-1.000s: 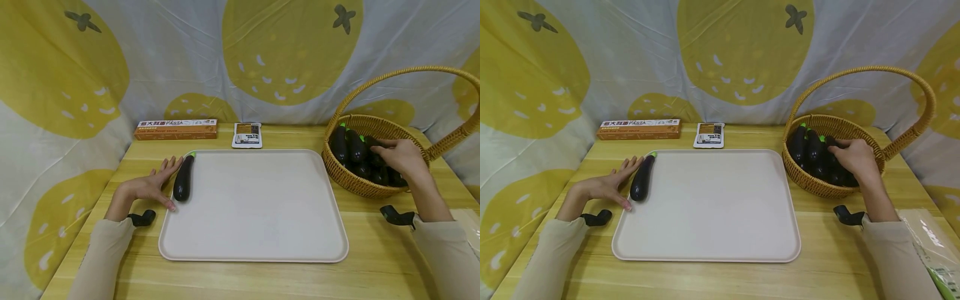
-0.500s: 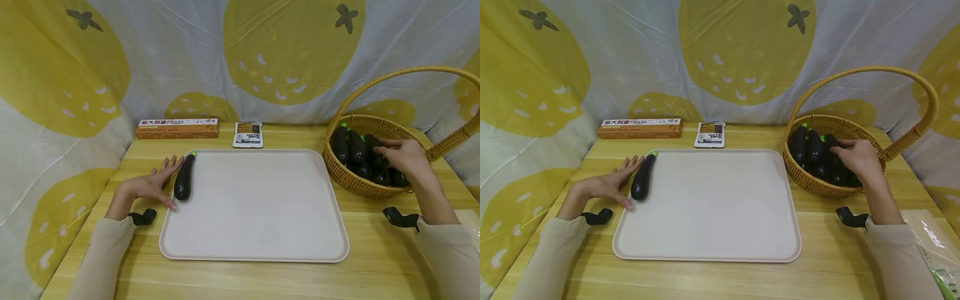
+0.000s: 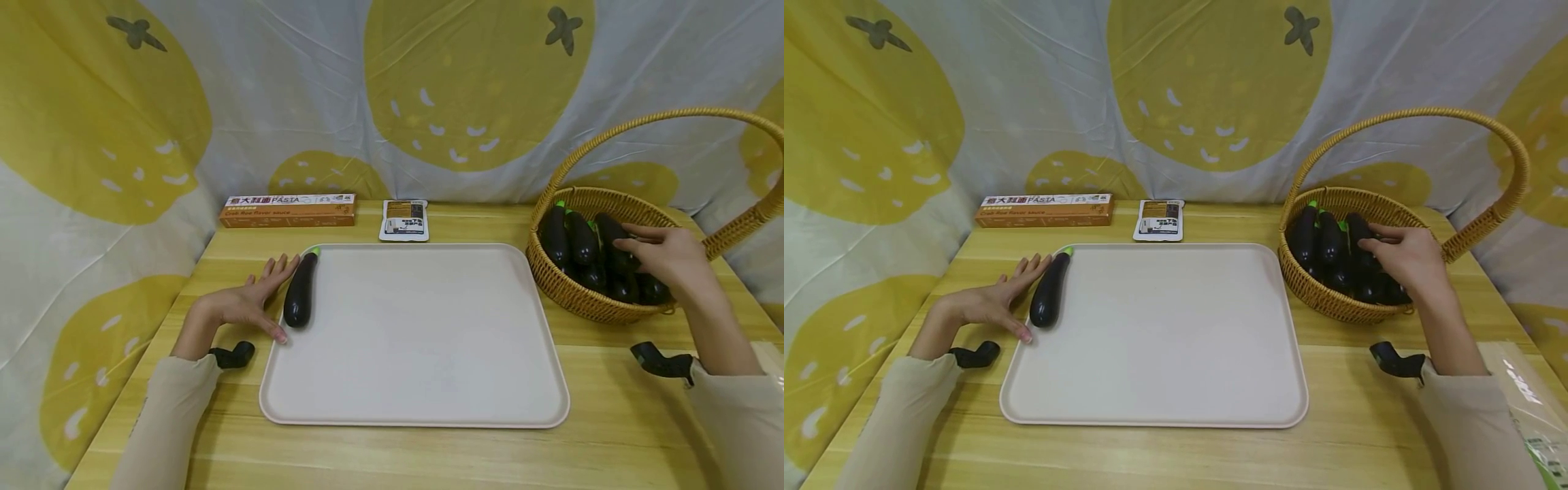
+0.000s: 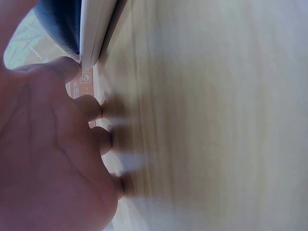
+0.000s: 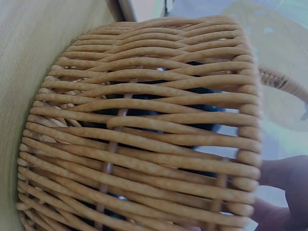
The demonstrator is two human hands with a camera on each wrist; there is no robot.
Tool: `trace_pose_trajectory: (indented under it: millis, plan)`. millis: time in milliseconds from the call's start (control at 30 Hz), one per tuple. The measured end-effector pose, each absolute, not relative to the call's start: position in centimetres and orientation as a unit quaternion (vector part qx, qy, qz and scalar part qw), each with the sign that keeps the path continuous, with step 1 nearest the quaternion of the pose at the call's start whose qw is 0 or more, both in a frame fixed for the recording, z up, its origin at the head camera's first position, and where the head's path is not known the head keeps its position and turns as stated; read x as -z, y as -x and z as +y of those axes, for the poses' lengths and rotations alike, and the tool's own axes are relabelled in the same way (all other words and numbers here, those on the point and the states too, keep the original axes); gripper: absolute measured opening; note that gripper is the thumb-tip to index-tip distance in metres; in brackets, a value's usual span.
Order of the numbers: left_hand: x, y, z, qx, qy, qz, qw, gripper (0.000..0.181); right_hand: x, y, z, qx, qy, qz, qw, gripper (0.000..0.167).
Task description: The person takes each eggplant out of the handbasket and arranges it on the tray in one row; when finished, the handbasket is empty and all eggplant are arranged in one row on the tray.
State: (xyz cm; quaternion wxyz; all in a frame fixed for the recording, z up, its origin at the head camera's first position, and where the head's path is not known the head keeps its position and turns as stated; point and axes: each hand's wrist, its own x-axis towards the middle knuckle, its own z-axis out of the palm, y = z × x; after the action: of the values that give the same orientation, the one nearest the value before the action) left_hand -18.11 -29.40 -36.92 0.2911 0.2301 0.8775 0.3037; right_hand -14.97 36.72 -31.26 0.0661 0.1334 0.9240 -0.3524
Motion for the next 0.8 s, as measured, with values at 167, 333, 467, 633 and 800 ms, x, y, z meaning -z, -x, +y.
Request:
trace_pose_trajectory:
  millis: [167, 333, 467, 633, 800]
  plan:
    - [36.9, 18.0, -29.4, -0.299, -0.225, 0.88, 0.292, 0.15, 30.5, 14.2, 36.7, 0.345, -0.135, 0.927, 0.064, 0.08]
    - [36.9, 18.0, -29.4, -0.297, -0.226, 0.881, 0.29, 0.15, 29.5, 13.4, 36.1, 0.308, -0.143, 0.939, 0.058, 0.08]
    - [36.9, 18.0, -29.5, -0.298, -0.227, 0.881, 0.29, 0.15, 28.7, 12.7, 35.5, 0.296, -0.138, 0.944, 0.053, 0.079]
    - [36.8, 18.0, -29.5, -0.302, -0.227, 0.879, 0.292, 0.149, 27.9, 11.6, 34.5, 0.281, -0.109, 0.953, 0.029, 0.077]
    - [36.9, 18.0, -29.5, -0.306, -0.231, 0.877, 0.291, 0.149, 26.9, 10.2, 33.2, 0.266, -0.079, 0.96, 0.013, 0.07]
